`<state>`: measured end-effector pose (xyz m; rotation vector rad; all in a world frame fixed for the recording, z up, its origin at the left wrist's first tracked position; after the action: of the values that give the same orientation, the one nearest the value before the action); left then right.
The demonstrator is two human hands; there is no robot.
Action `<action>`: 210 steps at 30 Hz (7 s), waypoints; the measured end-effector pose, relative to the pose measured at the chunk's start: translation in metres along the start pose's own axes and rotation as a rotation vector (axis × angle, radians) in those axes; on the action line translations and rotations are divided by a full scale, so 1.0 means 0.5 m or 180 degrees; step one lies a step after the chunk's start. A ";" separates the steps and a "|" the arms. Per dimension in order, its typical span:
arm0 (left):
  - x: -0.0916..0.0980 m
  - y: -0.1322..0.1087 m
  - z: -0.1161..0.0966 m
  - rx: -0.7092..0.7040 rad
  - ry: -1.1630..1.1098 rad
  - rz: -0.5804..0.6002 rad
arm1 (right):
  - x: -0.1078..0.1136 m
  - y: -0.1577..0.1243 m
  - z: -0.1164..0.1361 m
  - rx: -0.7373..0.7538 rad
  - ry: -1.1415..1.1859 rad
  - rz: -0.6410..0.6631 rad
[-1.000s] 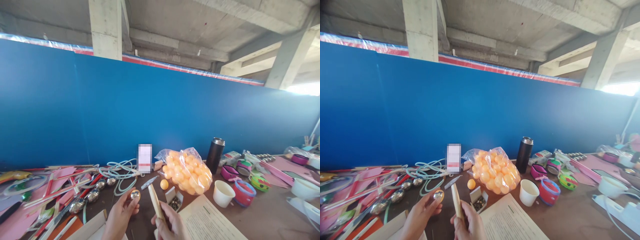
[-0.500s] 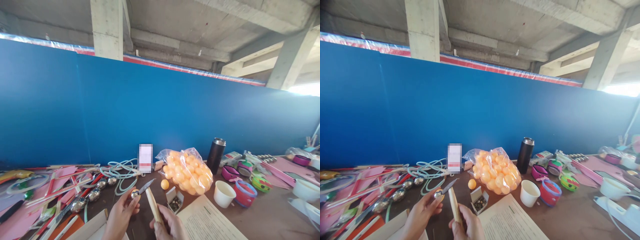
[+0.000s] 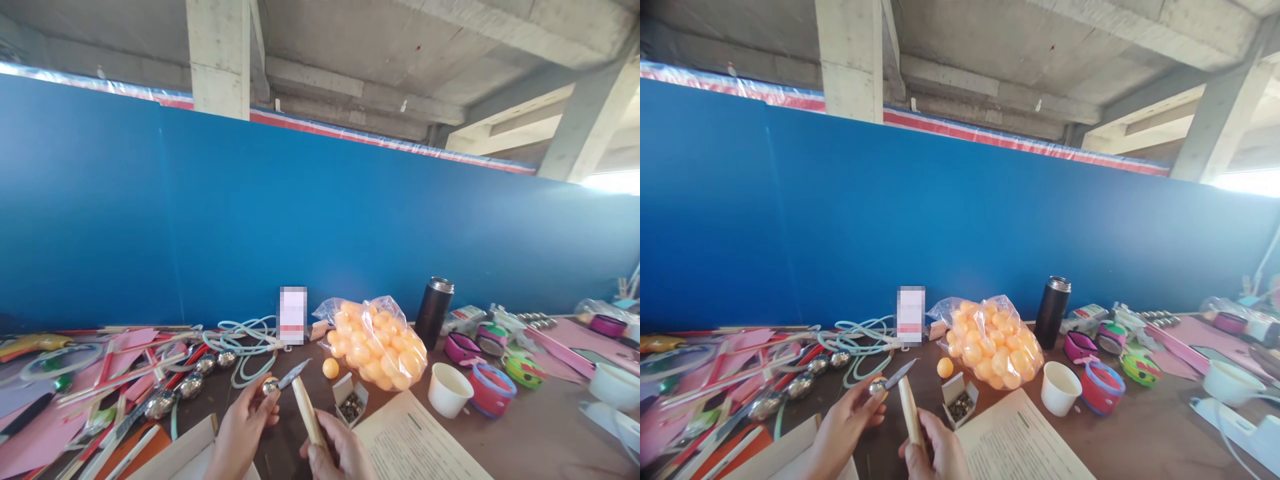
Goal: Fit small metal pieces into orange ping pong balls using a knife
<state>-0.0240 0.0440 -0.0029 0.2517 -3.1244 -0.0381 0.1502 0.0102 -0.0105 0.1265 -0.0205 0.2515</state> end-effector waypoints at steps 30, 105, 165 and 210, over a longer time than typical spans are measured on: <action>-0.001 -0.009 -0.025 0.0024 -0.0203 -0.0045 | -0.001 0.003 -0.012 0.0116 0.0142 -0.0013; -0.007 -0.005 -0.004 -0.0092 0.0394 0.0235 | 0.010 0.003 -0.029 -0.0107 -0.1061 -0.0134; -0.018 -0.017 -0.002 -0.0080 0.0613 0.0343 | 0.160 0.016 0.094 0.0662 -0.2950 -0.1513; -0.078 -0.075 -0.031 0.0874 -0.0728 0.1432 | -0.006 -0.011 0.075 -0.0493 0.1081 -0.0180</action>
<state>0.0204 0.0129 0.0113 -0.4931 -3.3177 0.3911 0.1485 -0.0005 0.0259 -0.0708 0.3002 0.2115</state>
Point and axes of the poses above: each hand's wrist, its own y-axis towards the middle knuckle, its own x-axis out of the back of the hand, z = x × y, the point moved 5 cm from there along y, towards the middle knuckle, and after that the axes turned 6 degrees about y, right-handed, at the moved point
